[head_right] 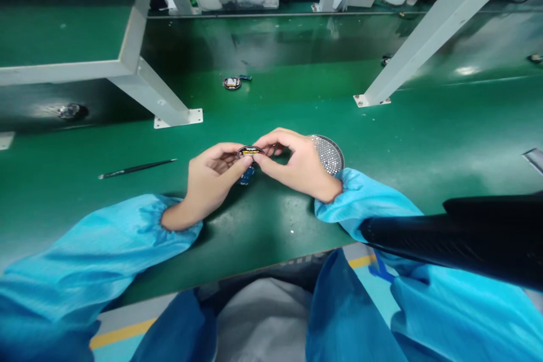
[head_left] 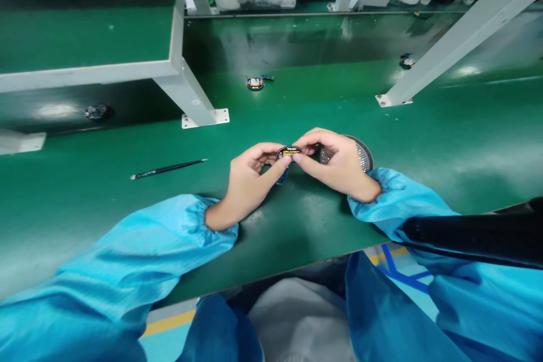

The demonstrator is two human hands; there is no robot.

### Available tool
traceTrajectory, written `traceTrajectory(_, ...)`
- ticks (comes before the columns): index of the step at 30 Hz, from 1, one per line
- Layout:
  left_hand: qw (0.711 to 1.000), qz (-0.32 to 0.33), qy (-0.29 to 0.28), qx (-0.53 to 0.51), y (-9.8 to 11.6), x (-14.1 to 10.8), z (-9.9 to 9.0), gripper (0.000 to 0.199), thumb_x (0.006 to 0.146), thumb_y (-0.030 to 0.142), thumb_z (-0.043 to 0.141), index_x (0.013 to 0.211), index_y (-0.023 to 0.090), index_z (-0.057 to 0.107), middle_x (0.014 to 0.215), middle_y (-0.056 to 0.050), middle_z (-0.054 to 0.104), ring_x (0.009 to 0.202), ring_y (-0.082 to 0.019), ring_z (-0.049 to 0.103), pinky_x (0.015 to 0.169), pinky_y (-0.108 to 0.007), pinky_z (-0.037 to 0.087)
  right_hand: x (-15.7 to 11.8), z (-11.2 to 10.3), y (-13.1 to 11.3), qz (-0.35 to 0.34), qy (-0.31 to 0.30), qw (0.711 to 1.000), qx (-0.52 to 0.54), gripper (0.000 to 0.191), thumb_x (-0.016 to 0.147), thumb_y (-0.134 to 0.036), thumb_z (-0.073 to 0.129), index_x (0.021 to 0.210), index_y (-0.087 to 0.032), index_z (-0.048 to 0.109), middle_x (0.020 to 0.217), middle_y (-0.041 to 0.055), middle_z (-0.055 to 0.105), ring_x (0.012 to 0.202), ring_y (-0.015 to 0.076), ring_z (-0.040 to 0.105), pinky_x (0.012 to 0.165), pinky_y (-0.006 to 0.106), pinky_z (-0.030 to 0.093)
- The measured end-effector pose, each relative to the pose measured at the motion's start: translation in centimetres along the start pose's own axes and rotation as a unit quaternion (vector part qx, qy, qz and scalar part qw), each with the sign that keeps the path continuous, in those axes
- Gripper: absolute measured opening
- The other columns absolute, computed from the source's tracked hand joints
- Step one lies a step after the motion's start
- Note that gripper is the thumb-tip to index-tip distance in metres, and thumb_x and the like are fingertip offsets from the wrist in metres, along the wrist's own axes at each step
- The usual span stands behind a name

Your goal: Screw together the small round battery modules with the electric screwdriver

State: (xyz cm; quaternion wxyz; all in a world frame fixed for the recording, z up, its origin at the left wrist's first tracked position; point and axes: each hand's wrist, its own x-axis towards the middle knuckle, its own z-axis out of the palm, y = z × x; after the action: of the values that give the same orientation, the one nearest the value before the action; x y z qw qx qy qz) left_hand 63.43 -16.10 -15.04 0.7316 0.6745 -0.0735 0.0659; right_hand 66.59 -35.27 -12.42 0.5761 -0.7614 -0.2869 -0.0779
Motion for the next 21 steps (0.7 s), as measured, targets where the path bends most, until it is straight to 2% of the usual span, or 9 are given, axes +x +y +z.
traceTrajectory(11, 0.999, 0.033, -0.002, 0.032, -0.15, -0.13, -0.23, 0.022, 0.084, 0.035, 0.085, 0.1, 0.021, 0.078, 0.096, -0.006, 0.076, 0.083, -0.017, 0.07, 0.074, -0.027, 0.058, -0.07, 0.09, 0.42, 0.009, -0.006, 0.999, 0.03, 0.016, 0.089, -0.034, 0.078, 0.095, -0.02, 0.072, 0.093, 0.0047, 0.071, 0.081, 0.0158, 0.064, 0.074, 0.032, 0.058)
traceTrajectory(16, 0.998, 0.033, 0.007, 0.045, 0.03, -0.2, -0.21, 0.022, 0.084, 0.036, 0.085, 0.098, 0.021, 0.078, 0.094, -0.006, 0.076, 0.082, -0.018, 0.07, 0.07, -0.027, 0.058, -0.06, 0.27, 0.24, 0.023, 0.0, 0.999, 0.029, 0.018, 0.089, -0.036, 0.078, 0.093, -0.02, 0.073, 0.092, 0.0051, 0.071, 0.082, 0.0168, 0.064, 0.076, 0.033, 0.058)
traceTrajectory(21, 0.998, 0.023, 0.021, 0.047, 0.22, -0.21, -0.21, 0.022, 0.082, 0.035, 0.087, 0.097, 0.021, 0.078, 0.091, -0.005, 0.076, 0.078, -0.016, 0.069, 0.072, -0.027, 0.056, -0.07, 0.62, -0.06, 0.036, 0.009, 0.998, 0.051, 0.017, 0.089, -0.035, 0.078, 0.093, -0.019, 0.073, 0.091, 0.0049, 0.072, 0.08, 0.0161, 0.065, 0.075, 0.032, 0.058)
